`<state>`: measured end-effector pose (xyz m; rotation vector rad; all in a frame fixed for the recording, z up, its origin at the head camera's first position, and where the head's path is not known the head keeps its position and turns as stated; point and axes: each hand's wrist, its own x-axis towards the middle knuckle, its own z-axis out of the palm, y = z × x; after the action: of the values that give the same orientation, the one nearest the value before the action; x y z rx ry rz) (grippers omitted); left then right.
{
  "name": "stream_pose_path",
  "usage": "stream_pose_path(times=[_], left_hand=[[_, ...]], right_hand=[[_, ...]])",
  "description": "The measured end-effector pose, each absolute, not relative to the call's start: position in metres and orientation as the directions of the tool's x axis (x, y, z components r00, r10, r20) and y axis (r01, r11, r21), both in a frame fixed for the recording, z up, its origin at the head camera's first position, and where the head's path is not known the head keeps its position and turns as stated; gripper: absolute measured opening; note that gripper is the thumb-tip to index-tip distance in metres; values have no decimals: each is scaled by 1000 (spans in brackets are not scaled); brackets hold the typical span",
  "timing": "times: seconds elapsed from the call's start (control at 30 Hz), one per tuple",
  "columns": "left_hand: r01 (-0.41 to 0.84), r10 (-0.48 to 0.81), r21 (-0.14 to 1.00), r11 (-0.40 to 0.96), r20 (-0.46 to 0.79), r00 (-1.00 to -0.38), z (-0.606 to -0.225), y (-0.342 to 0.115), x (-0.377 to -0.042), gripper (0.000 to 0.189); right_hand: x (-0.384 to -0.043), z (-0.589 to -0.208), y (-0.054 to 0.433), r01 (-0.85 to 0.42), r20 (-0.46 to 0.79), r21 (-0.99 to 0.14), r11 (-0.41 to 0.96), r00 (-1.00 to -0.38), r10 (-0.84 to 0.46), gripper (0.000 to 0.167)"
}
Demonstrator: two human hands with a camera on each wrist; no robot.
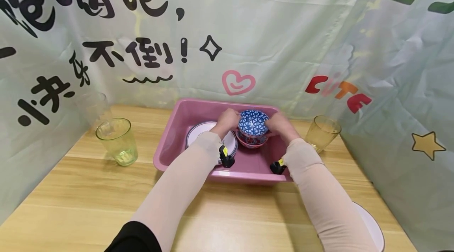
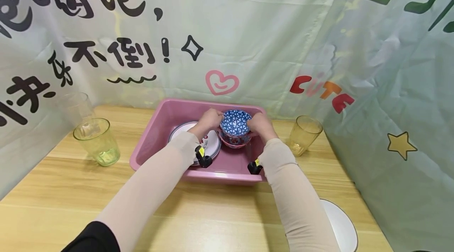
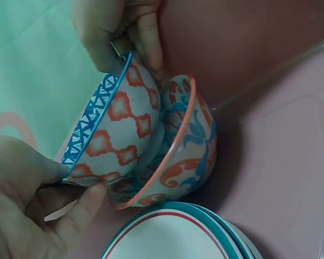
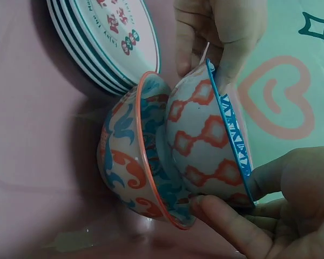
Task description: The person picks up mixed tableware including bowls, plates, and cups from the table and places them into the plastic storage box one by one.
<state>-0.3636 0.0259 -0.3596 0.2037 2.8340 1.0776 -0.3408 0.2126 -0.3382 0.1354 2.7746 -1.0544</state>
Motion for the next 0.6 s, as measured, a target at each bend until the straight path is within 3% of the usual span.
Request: stream_pose_path(times=[0.13, 0.3, 0.53, 0.6], left_hand=[[118, 178, 582, 804, -46, -983, -360, 27, -361, 31], [185, 219, 470, 863, -19, -976, -362, 26, -360, 31], [196, 219, 399, 896, -11, -976, -364, 29, -358, 30], [191, 215, 399, 897, -15, -977, -363, 29, -356, 29]], right_hand=[[-340, -336, 211, 139, -207, -610, 780, -978, 13, 31], [-337, -334, 209, 77, -198, -481, 873, -980, -23, 25], [-337, -335, 209, -19, -161, -303, 953, -984, -70, 22], [-337, -335, 208, -24, -169, -299, 954, -983, -78, 19]])
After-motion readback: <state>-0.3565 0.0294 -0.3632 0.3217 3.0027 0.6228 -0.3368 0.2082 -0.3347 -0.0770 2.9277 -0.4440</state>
